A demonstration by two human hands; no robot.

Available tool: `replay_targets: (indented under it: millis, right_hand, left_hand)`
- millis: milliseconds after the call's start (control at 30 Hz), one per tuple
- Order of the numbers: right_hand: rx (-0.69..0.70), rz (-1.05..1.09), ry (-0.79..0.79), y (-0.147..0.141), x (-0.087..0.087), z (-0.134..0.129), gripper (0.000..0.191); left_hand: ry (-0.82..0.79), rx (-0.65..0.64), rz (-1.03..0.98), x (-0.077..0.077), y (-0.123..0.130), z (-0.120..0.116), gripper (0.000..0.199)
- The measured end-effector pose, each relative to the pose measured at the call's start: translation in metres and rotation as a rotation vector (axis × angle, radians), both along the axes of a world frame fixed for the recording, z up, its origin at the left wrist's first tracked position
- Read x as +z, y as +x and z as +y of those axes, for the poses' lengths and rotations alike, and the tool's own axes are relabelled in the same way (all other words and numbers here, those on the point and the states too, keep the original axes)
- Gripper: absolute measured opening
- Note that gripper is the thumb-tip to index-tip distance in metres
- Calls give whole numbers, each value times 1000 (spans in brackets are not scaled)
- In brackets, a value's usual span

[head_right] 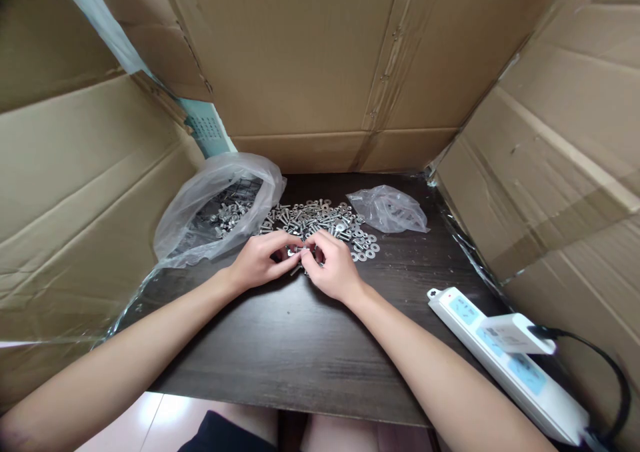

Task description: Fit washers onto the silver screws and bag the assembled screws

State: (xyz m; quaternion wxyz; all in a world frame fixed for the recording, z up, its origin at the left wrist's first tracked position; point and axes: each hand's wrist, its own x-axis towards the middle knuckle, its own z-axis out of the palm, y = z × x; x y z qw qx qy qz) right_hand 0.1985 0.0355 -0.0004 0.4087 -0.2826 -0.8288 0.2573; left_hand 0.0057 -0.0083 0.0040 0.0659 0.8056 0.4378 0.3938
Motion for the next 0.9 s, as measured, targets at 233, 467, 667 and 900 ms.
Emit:
replay_targets:
  millis: [233, 467, 667, 900]
  right_hand:
    - [10, 7, -5, 1, 1, 0, 10]
    - [13, 7, -13, 0, 0, 0, 10]
    - [5, -5, -19, 1, 1, 0, 11]
    - [2, -14, -28, 0, 3, -1, 12]
  left_hand:
    - [-6, 4, 8, 1, 0, 0, 15]
    - [9, 2, 6, 0, 0, 0, 15]
    - [-7, -3, 6, 0, 0, 0, 15]
    - [4, -4, 10, 1, 1, 0, 15]
